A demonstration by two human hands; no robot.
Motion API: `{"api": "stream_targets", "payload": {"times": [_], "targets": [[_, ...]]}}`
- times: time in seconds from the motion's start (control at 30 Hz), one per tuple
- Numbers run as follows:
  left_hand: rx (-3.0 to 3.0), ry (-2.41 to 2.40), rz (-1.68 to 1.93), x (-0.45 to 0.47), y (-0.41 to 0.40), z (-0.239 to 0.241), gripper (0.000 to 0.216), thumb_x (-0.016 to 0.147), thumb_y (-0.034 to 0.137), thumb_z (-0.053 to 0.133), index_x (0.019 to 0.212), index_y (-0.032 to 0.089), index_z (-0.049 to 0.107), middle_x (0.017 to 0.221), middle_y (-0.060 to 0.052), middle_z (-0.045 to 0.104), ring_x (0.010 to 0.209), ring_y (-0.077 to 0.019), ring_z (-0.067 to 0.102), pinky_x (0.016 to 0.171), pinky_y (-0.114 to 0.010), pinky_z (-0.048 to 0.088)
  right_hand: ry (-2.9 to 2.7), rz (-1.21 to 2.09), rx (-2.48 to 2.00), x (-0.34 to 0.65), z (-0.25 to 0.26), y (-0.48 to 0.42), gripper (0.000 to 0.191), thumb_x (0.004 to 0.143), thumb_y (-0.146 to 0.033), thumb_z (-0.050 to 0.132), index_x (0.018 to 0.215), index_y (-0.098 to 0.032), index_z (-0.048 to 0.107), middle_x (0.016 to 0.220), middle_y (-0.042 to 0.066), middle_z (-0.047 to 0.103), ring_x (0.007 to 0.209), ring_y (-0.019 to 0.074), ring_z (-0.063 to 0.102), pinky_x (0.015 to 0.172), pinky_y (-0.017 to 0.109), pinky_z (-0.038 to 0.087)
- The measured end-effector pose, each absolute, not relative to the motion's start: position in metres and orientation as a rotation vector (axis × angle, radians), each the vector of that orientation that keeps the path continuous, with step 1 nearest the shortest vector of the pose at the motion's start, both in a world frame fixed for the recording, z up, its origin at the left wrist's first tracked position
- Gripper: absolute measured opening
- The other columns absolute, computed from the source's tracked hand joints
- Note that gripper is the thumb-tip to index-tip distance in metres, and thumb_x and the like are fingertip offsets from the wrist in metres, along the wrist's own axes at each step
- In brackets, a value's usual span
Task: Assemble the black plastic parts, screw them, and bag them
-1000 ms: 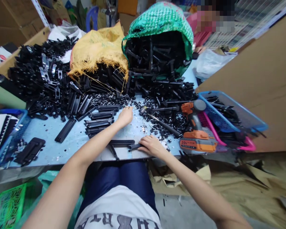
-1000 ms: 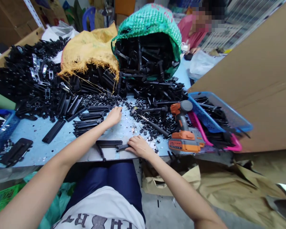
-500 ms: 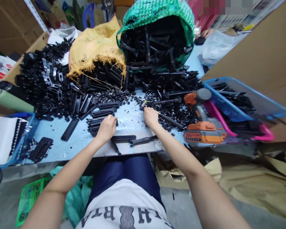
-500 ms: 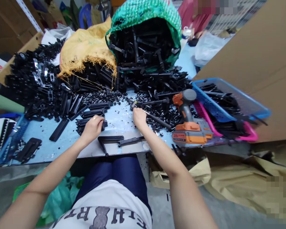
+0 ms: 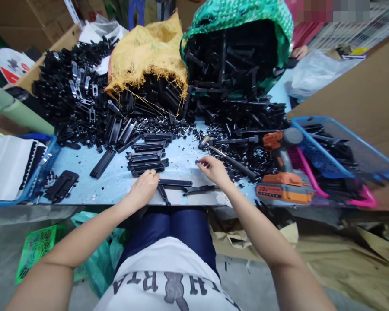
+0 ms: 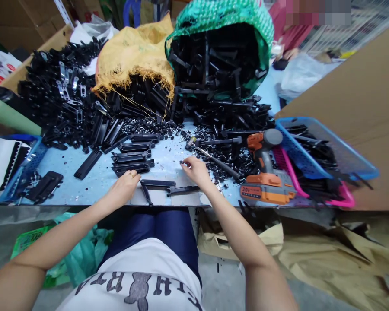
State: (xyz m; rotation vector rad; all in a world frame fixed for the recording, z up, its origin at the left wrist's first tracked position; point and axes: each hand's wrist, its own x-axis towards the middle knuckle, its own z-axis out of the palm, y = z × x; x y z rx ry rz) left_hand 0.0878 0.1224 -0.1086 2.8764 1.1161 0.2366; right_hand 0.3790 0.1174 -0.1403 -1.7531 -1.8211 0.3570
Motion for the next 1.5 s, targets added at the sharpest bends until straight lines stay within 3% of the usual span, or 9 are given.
{"api": "stream_targets", "payload": {"times": [0.23,0.43,0.67,0.87,1.0,1.1,1.27,1.37,1.5], "targets": [[2.855,1.074,0.499,0.094,0.121,-0.123,0.021,0.088,0.009,0.038,0.095,0.011,0.059,0.082,-0.009,0.055,0.079,-0.0195,0.051,0.074,-0.032,0.046,-1.584,0.605,-1.522,0.363,-0.144,0.08,0.023,0.077,-0.031,0.056,0.094,-0.017,0.062,0.083,0.004,0.066,0.069,0.0128,0.061,0.068,0.028,0.052],[2.879,1.034,0.546,0.084,0.119,-0.143,0.026,0.09,0.014,0.039,0.106,0.014,0.059,0.088,-0.011,0.063,0.084,-0.0214,0.057,0.071,-0.037,0.044,-1.858,0.43,-1.424,0.356,-0.131,0.066,0.019,0.084,-0.027,0.051,0.092,-0.018,0.066,0.085,0.006,0.067,0.077,0.0143,0.063,0.074,0.028,0.051],[2.828,0.984,0.72,0.093,0.109,-0.15,0.031,0.088,0.024,0.047,0.117,0.018,0.056,0.117,-0.012,0.06,0.113,-0.0263,0.051,0.095,-0.048,0.035,-2.156,0.24,-1.37,0.35,-0.121,0.057,0.022,0.088,-0.022,0.045,0.1,-0.017,0.062,0.092,0.008,0.067,0.083,0.0139,0.063,0.076,0.027,0.051],[2.922,0.639,0.559,0.116,0.108,-0.147,0.038,0.088,0.027,0.047,0.123,0.014,0.05,0.122,-0.015,0.055,0.12,-0.0265,0.046,0.106,-0.051,0.024,-2.269,0.123,-1.355,0.352,-0.135,0.056,0.026,0.091,-0.021,0.04,0.105,-0.016,0.062,0.099,0.009,0.066,0.09,0.015,0.062,0.08,0.03,0.051],[2.805,0.759,0.331,0.148,0.107,-0.142,0.062,0.079,0.044,0.059,0.128,0.01,0.043,0.118,-0.019,0.055,0.114,-0.0305,0.049,0.098,-0.049,0.034,-2.304,0.133,-1.339,0.357,-0.156,0.051,0.028,0.091,-0.025,0.042,0.113,-0.017,0.058,0.106,0.011,0.063,0.095,0.0158,0.059,0.081,0.031,0.049],[2.746,0.81,0.202,0.155,0.107,-0.141,0.062,0.079,0.045,0.06,0.127,0.01,0.043,0.111,-0.017,0.058,0.105,-0.0281,0.053,0.088,-0.041,0.041,-2.324,0.149,-1.323,0.365,-0.169,0.048,0.038,0.088,-0.033,0.049,0.123,-0.018,0.052,0.111,0.012,0.059,0.1,0.0173,0.055,0.081,0.032,0.047],[2.943,0.589,0.177,0.125,0.111,-0.145,0.068,0.081,0.045,0.057,0.134,0.008,0.035,0.136,-0.02,0.04,0.119,-0.0301,0.044,0.1,-0.041,0.03,-2.527,0.122,-1.272,0.383,-0.17,0.057,0.043,0.09,-0.043,0.045,0.125,-0.019,0.05,0.107,0.011,0.06,0.094,0.0166,0.055,0.075,0.029,0.042],[3.025,0.531,0.156,0.121,0.12,-0.149,0.063,0.083,0.047,0.053,0.131,0.007,0.04,0.132,-0.02,0.045,0.111,-0.0289,0.049,0.094,-0.04,0.036,-2.606,-0.064,-1.396,0.392,-0.166,0.068,0.053,0.085,-0.058,0.043,0.105,-0.013,0.06,0.089,0.011,0.062,0.079,0.0173,0.055,0.066,0.027,0.038],[2.973,0.782,0.195,0.138,0.132,-0.145,0.05,0.088,0.051,0.039,0.101,0.008,0.061,0.09,-0.015,0.064,0.083,-0.0246,0.057,0.069,-0.034,0.043,-2.512,-0.318,-1.415,0.394,-0.155,0.071,0.061,0.079,-0.069,0.041,0.056,-0.013,0.054,0.053,0.004,0.05,0.052,0.0128,0.045,0.051,0.026,0.025]]}}
